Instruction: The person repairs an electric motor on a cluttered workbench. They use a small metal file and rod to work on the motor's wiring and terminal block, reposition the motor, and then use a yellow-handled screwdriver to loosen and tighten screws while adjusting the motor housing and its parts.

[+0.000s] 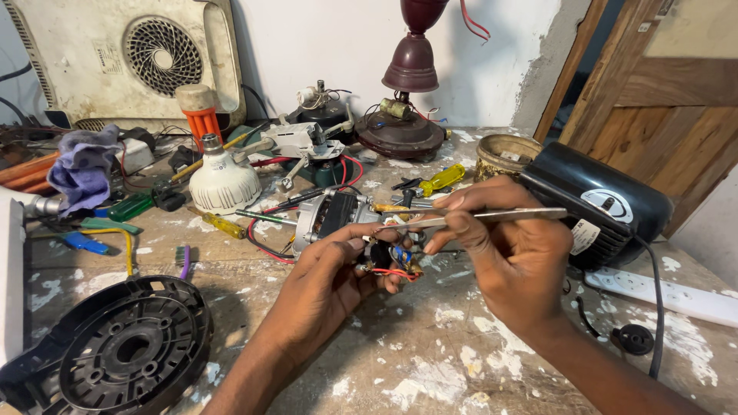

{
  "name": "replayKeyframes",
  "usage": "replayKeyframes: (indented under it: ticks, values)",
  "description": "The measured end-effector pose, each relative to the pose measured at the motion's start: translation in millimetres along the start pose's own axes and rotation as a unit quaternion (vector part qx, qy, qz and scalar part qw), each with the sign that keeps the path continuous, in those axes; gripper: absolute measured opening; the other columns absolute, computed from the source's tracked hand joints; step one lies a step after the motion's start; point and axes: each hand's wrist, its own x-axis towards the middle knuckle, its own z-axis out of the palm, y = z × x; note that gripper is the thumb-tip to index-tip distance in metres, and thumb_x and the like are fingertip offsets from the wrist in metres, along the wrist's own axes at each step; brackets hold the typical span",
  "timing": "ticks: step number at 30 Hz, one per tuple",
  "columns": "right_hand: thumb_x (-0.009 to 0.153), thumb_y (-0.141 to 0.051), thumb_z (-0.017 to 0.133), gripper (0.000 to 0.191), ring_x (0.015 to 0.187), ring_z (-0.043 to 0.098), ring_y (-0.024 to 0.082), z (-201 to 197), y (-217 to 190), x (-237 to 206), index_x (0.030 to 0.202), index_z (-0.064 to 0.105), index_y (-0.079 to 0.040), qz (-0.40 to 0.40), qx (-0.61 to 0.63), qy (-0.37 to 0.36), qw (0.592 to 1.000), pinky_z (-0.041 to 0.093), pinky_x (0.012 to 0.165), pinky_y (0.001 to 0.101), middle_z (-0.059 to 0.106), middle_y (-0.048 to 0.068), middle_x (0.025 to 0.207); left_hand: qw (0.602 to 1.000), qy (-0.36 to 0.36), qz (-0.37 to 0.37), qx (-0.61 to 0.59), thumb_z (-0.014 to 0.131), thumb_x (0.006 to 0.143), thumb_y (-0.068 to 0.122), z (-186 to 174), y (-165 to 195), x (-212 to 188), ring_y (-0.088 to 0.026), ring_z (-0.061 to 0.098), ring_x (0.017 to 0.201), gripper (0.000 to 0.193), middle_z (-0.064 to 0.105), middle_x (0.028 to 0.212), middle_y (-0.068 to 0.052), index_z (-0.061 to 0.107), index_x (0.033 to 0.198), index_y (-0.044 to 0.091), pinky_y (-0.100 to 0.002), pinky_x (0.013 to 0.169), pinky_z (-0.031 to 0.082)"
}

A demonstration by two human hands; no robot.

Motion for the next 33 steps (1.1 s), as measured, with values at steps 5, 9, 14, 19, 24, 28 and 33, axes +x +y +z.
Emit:
replayKeyframes:
  ticks: [5, 9, 14, 19, 24, 28, 33]
  values:
    - [0.104, -0.002, 0.063, 0.013, 0.098, 0.071, 0.021, 2.0, 0.4, 0.0, 0.114, 0.06, 0.006, 0.013, 0.013, -0.013, 1.0, 0.064, 0.077, 0.0363, 0.064, 0.018, 0.111, 1.0, -0.01, 0.002, -0.006, 0.04, 0.103, 0.016, -1.4, -2.1, 1.5, -0.024, 0.066, 0.093, 0.04, 0.067, 0.111, -0.019, 0.056, 0.129, -0.01, -0.041, 0.085, 0.056]
    - [0.104, -0.003, 0.063, 0.014, 0.099, 0.071, 0.021, 3.1, -0.6, -1.7, 0.113, 0.06, 0.007, 0.012, 0.01, -0.013, 1.0, 0.064, 0.077, 0.0365, 0.064, 0.018, 0.111, 1.0, 0.004, 0.002, -0.01, 0.04, 0.102, 0.014, 1.2, 0.2, 1.6, -0.025, 0.068, 0.089, 0.037, 0.068, 0.112, -0.019, 0.053, 0.129, -0.008, -0.04, 0.085, 0.058]
    - [0.105, -0.005, 0.062, 0.012, 0.096, 0.074, 0.023, -0.2, -0.4, 0.1, 0.112, 0.061, 0.005, 0.02, 0.007, 0.017, 1.0, 0.065, 0.075, 0.0366, 0.068, 0.018, 0.108, 0.999, 0.036, 0.006, -0.003, 0.041, 0.1, 0.011, 6.3, 6.2, 0.1, -0.022, 0.068, 0.089, 0.038, 0.069, 0.113, -0.016, 0.05, 0.137, 0.003, -0.037, 0.076, 0.057]
    - [0.107, -0.007, 0.059, 0.012, 0.101, 0.074, 0.025, -0.2, -1.7, 4.5, 0.114, 0.06, 0.003, 0.038, 0.005, 0.051, 0.998, 0.065, 0.077, 0.0372, 0.065, 0.018, 0.115, 1.0, 0.021, 0.003, 0.007, 0.039, 0.099, 0.008, 8.4, 9.3, -0.8, -0.02, 0.068, 0.092, 0.047, 0.07, 0.116, -0.015, 0.051, 0.143, -0.003, -0.034, 0.077, 0.057]
    - [0.107, -0.006, 0.053, 0.014, 0.107, 0.074, 0.023, 1.6, -5.9, 13.4, 0.114, 0.063, 0.001, -0.02, -0.132, -0.036, 0.99, 0.063, 0.082, 0.0349, 0.064, 0.018, 0.126, 1.0, 0.009, 0.005, 0.022, 0.037, 0.097, 0.01, 7.2, 10.0, -0.8, -0.021, 0.071, 0.093, 0.052, 0.069, 0.115, -0.015, 0.048, 0.147, -0.001, -0.033, 0.076, 0.057]
    - [0.1, 0.004, 0.06, 0.018, 0.114, 0.072, 0.025, 0.7, -14.7, 10.5, 0.115, 0.064, -0.003, -0.109, -0.246, -0.105, 0.957, 0.062, 0.097, 0.0368, 0.068, 0.012, 0.123, 0.999, -0.001, 0.032, 0.004, 0.04, 0.099, 0.009, 6.1, 8.9, -0.6, -0.021, 0.069, 0.089, 0.051, 0.069, 0.114, -0.017, 0.049, 0.148, -0.001, -0.033, 0.076, 0.057]
    - [0.079, 0.014, 0.065, 0.041, 0.114, 0.062, 0.032, -1.7, -14.6, 11.6, 0.116, 0.067, -0.005, -0.187, -0.398, -0.16, 0.884, 0.055, 0.094, 0.0449, 0.064, 0.013, 0.111, 0.999, 0.029, 0.028, -0.009, 0.046, 0.099, 0.009, 3.6, 5.9, 0.0, -0.02, 0.071, 0.083, 0.042, 0.069, 0.112, -0.018, 0.053, 0.14, 0.001, -0.032, 0.073, 0.059]
